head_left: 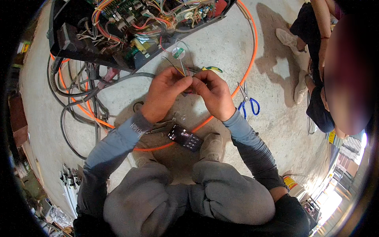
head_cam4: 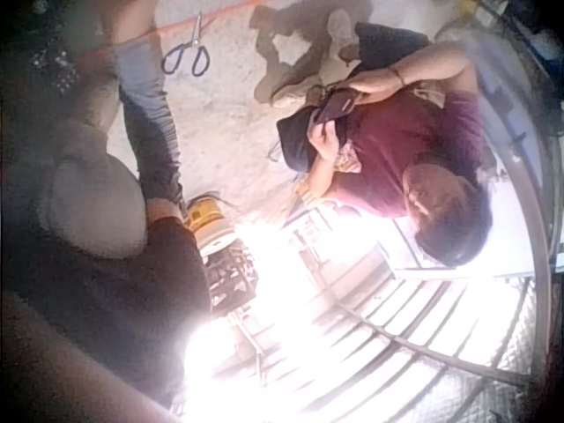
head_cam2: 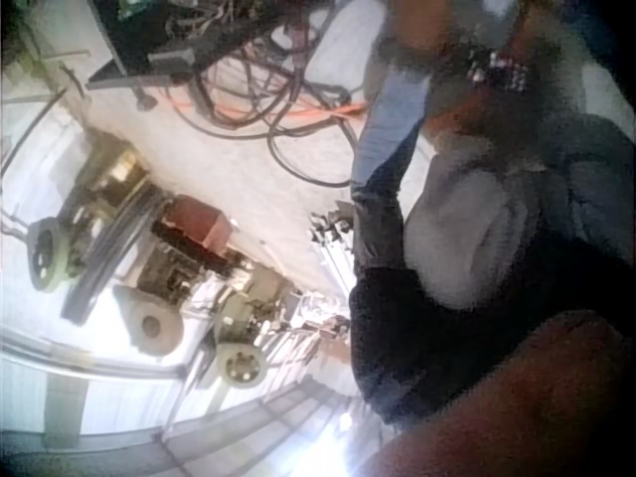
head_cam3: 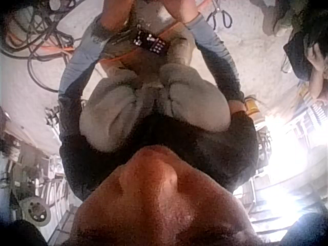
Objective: The person sits on the floor and works on an open electronic device, stripping wires and wrapping connections with electrical tape. Another person assists by handing over tools and components.
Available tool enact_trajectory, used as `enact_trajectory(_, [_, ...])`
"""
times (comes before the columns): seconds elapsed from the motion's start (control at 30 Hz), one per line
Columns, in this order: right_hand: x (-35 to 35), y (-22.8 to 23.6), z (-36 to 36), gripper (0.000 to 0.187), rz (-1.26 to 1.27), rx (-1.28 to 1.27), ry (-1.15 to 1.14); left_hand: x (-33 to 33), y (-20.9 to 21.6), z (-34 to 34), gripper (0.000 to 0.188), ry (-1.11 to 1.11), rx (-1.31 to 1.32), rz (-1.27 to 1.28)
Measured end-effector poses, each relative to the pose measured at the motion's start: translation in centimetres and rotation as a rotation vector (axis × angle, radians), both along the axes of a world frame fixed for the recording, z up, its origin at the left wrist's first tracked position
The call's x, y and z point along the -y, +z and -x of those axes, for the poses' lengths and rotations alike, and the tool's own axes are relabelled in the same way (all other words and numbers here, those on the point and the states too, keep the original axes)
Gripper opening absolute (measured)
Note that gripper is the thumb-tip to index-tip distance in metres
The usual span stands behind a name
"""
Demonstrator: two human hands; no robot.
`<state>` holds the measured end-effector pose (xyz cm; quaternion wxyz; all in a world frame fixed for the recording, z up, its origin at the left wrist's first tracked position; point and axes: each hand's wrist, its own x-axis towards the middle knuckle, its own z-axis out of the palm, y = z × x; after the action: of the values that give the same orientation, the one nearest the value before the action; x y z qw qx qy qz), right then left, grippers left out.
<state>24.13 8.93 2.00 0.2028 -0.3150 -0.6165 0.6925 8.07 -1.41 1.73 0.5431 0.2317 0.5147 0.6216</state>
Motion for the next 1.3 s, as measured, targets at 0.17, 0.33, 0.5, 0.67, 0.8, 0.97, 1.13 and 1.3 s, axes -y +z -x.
enact_trajectory(0.17, [-0.2, 0.2, 0.1, 0.017, -0.003, 0.004, -0.040, 0.2, 1.0, 0.4, 0.018, 0.069, -0.036, -0.052])
enact_trajectory(0.33, [-0.1, 0.4, 0.2, 0.017, 0.018, -0.037, -0.077, 0.3, 1.5, 0.6, 0.018, 0.090, 0.014, -0.083])
enact_trajectory(0.5, [0.2, -0.2, 0.7, 0.020, -0.161, -0.017, -0.210, 0.3, 2.4, 0.3, 0.019, 0.150, 0.009, -0.133])
enact_trajectory(0.67, [0.7, 3.6, 0.7, 0.022, -0.684, 0.029, -0.006, 1.1, 3.7, 0.0, 0.021, 0.142, -0.143, -0.082])
enact_trajectory(0.8, [0.4, 2.3, -0.1, 0.018, -0.614, 0.103, 0.085, 1.3, 5.0, 0.1, 0.020, 0.140, -0.324, -0.095])
enact_trajectory(0.97, [0.5, 2.1, -0.4, 0.014, -0.608, 0.088, 0.265, 2.0, 6.7, 1.5, 0.026, 0.251, -0.342, -0.093])
enact_trajectory(1.13, [3.8, 2.0, 0.1, 0.019, -0.364, -0.195, 0.179, 4.5, 8.8, 2.8, 0.031, 0.402, -0.236, -0.299])
enact_trajectory(1.3, [2.6, -3.2, -2.2, 0.023, -0.361, 0.242, 0.115, 5.3, 10.0, 4.1, 0.033, 0.408, -0.496, -0.304])
